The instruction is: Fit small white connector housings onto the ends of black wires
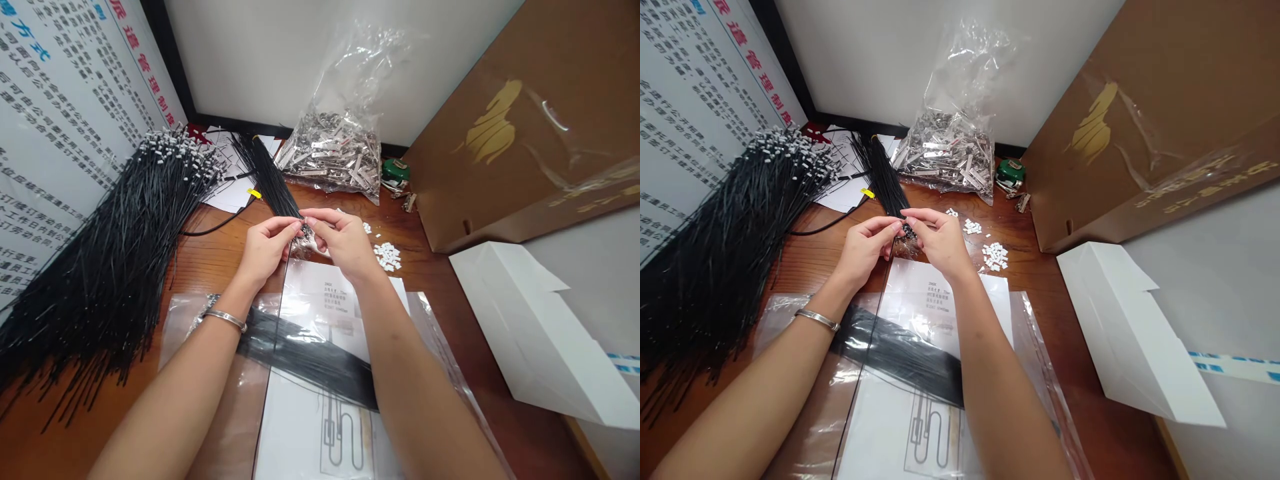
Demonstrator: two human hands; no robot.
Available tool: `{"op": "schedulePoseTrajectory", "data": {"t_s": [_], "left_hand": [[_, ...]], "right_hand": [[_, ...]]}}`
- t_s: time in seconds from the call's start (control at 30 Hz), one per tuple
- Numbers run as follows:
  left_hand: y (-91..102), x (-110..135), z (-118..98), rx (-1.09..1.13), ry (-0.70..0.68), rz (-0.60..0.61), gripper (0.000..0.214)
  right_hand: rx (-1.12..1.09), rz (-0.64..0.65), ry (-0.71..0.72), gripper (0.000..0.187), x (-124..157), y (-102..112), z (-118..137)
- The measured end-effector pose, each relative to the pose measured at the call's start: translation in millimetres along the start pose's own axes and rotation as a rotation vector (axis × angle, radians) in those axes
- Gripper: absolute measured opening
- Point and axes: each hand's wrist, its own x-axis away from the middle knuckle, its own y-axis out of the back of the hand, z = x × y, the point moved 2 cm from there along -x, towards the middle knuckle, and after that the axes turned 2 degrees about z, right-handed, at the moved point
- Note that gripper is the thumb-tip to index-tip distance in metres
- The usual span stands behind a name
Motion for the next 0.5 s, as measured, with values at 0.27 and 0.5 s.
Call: {"op": "schedulePoseTrajectory", "data": {"t_s": [0.27, 0.5], "left_hand": [[-0.4, 0.6, -0.8, 0.003, 0.007, 0.0, 0.016], [-0.3, 1.0, -0.4, 0.002, 0.015, 0.007, 0.019]], "right_hand": [[-0.036, 0.038, -0.03, 0.026, 0.4, -0.6, 1.2], [-0.047, -0.002, -0.059, 0.031, -0.6, 0.0, 0.4]]}}
